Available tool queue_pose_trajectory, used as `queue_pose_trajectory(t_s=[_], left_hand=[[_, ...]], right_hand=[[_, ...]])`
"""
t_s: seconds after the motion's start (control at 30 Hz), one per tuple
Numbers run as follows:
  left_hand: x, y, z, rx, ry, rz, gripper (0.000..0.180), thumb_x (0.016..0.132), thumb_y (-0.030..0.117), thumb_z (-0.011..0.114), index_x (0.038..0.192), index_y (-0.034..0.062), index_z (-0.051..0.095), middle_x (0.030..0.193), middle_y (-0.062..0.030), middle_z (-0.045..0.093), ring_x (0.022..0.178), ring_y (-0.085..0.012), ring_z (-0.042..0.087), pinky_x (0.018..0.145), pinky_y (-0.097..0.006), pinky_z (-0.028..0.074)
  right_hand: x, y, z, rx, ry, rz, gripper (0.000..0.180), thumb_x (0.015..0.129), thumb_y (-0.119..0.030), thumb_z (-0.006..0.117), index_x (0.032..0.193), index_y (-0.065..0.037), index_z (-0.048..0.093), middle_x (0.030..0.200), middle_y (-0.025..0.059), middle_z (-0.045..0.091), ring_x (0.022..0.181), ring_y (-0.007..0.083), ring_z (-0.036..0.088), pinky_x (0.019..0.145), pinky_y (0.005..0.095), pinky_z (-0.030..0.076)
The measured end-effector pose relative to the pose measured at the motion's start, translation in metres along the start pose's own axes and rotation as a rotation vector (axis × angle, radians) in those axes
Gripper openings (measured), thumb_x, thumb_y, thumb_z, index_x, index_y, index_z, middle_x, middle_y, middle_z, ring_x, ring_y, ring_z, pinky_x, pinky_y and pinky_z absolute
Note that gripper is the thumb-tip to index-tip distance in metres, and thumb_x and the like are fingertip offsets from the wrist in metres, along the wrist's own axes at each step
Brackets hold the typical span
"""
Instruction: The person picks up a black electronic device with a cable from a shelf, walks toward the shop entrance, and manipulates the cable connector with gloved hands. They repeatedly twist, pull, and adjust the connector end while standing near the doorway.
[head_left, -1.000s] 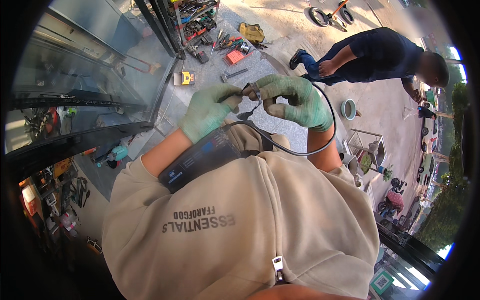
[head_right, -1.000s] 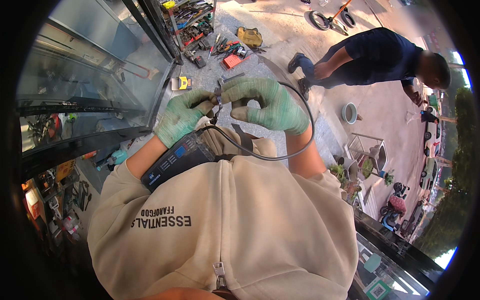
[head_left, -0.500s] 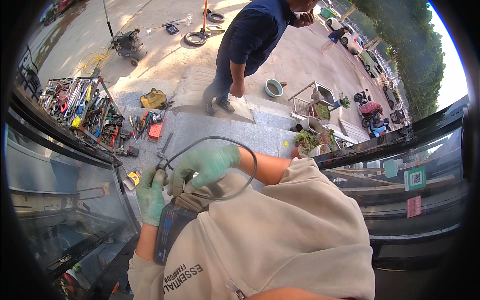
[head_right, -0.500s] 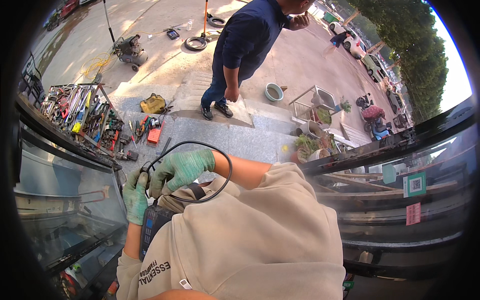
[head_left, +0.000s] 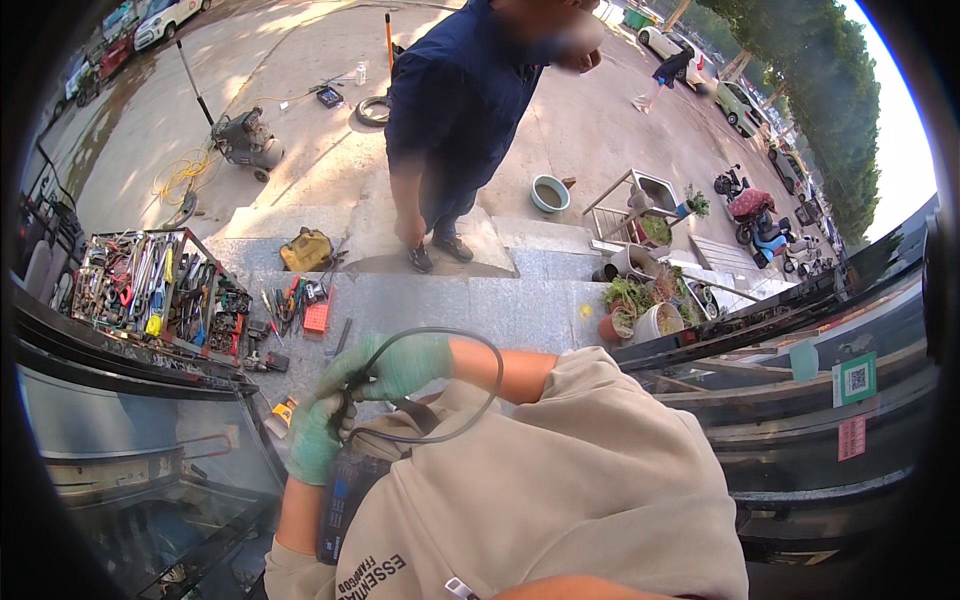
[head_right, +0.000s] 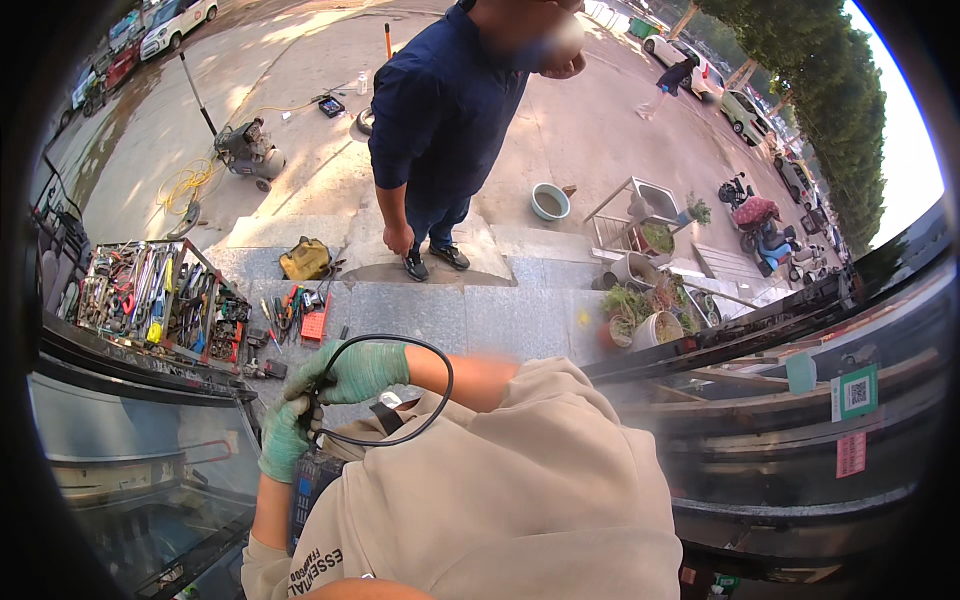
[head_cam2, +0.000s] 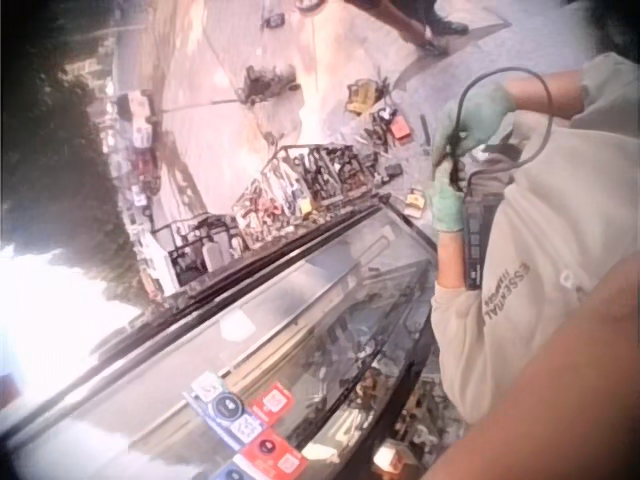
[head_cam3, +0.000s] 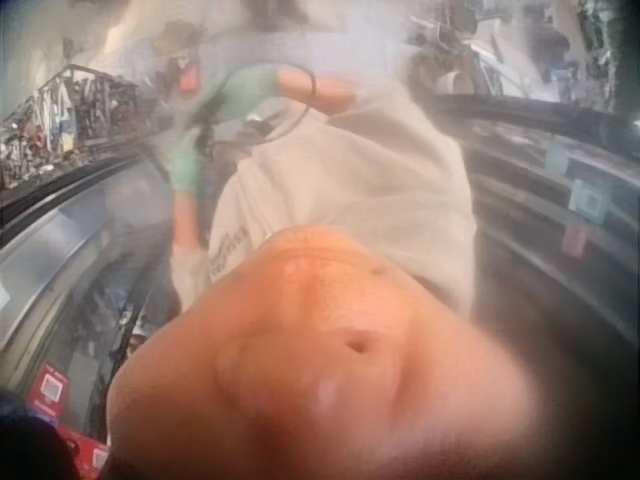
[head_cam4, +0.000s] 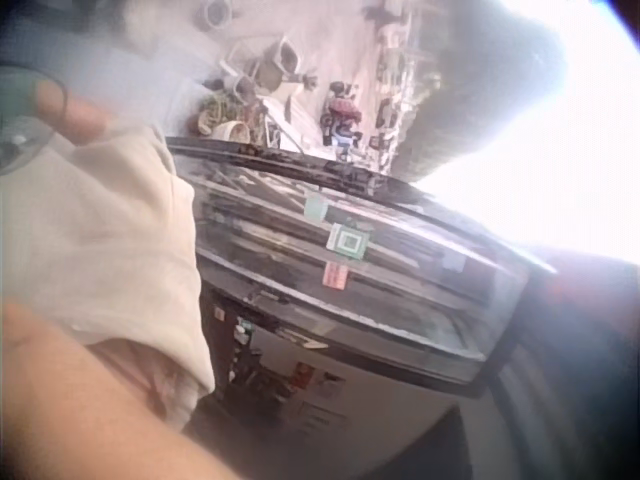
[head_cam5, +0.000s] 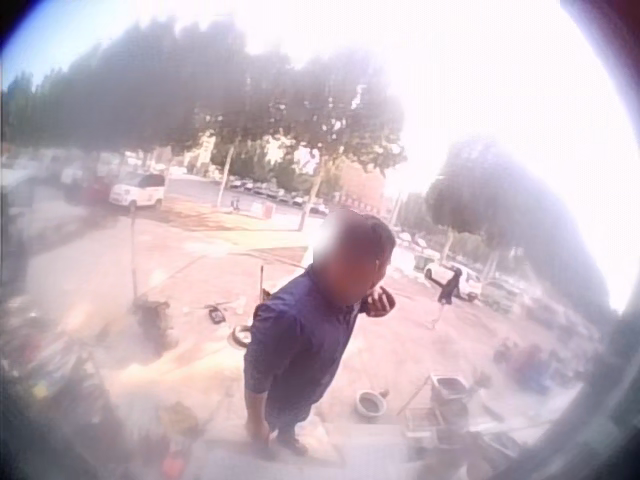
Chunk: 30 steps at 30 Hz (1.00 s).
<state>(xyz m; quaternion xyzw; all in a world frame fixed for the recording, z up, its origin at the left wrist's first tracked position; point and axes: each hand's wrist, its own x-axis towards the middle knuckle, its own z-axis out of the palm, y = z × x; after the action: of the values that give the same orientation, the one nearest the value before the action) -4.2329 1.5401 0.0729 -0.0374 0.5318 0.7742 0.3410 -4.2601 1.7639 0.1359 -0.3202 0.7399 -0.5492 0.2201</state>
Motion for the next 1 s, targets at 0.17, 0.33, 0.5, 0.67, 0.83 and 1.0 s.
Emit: queue_pose_trajectory(t_s=[0.17, 0.33, 0.5, 0.67, 0.83, 1.0], left_hand=[[0.044, 0.012, 0.016, 0.072, -0.081, 0.001, 0.059, 0.087, 0.037, 0.068, 0.134, 0.0033, 0.054, 0.08, -0.0021, 0.057, 0.061, -0.0088, 0.053, 0.051, -0.021, 0.044], [0.072, 0.02, 0.023, -0.018, -0.165, -0.048, 0.05, 0.091, 0.033, 0.067, 0.131, 0.0053, 0.055, 0.085, -0.0027, 0.061, 0.06, -0.0045, 0.053, 0.05, -0.017, 0.042], [0.09, 0.027, 0.02, -0.068, -0.181, -0.015, 0.053, 0.09, 0.031, 0.068, 0.131, 0.0014, 0.051, 0.087, -0.0045, 0.06, 0.066, -0.0075, 0.053, 0.054, -0.019, 0.044], [0.1, 0.04, 0.014, -0.038, -0.096, 0.104, 0.052, 0.089, 0.017, 0.07, 0.132, 0.0018, 0.045, 0.091, -0.0057, 0.061, 0.069, -0.0097, 0.055, 0.058, -0.021, 0.045], [0.105, 0.062, 0.0, 0.178, -0.306, 0.211, 0.057, 0.087, 0.003, 0.07, 0.136, 0.0021, 0.042, 0.106, -0.0096, 0.064, 0.094, -0.0139, 0.061, 0.082, -0.026, 0.051], [0.1, 0.076, -0.024, 0.227, -0.211, 0.279, 0.051, 0.088, 0.01, 0.071, 0.134, 0.0015, 0.051, 0.115, -0.008, 0.064, 0.096, -0.0118, 0.061, 0.082, -0.026, 0.052]], right_hand=[[-0.007, 0.022, -0.03, -0.025, 0.068, 0.147, 0.041, 0.087, -0.002, 0.06, 0.126, -0.012, 0.063, 0.108, 0.0106, 0.069, 0.093, 0.0192, 0.064, 0.082, 0.0324, 0.052], [-0.008, 0.042, -0.041, 0.029, 0.142, 0.126, 0.037, 0.089, -0.009, 0.063, 0.126, -0.009, 0.063, 0.111, 0.0113, 0.068, 0.094, 0.019, 0.064, 0.085, 0.0331, 0.052], [-0.003, 0.059, -0.047, -0.043, 0.243, 0.185, 0.031, 0.09, -0.014, 0.064, 0.12, -0.007, 0.066, 0.108, 0.0118, 0.069, 0.095, 0.02, 0.065, 0.086, 0.0339, 0.051], [0.008, 0.066, -0.048, -0.069, 0.323, 0.274, 0.026, 0.09, -0.015, 0.064, 0.114, -0.005, 0.067, 0.105, 0.0112, 0.069, 0.094, 0.0197, 0.065, 0.085, 0.0332, 0.051], [0.028, 0.064, -0.036, -0.164, 0.434, 0.198, 0.025, 0.089, -0.015, 0.064, 0.112, -0.004, 0.067, 0.102, 0.0111, 0.069, 0.093, 0.0199, 0.064, 0.084, 0.0329, 0.051], [0.065, 0.056, -0.021, -0.066, 0.504, 0.151, 0.025, 0.087, -0.015, 0.064, 0.108, -0.003, 0.068, 0.099, 0.0127, 0.07, 0.089, 0.0223, 0.066, 0.08, 0.0338, 0.051]])
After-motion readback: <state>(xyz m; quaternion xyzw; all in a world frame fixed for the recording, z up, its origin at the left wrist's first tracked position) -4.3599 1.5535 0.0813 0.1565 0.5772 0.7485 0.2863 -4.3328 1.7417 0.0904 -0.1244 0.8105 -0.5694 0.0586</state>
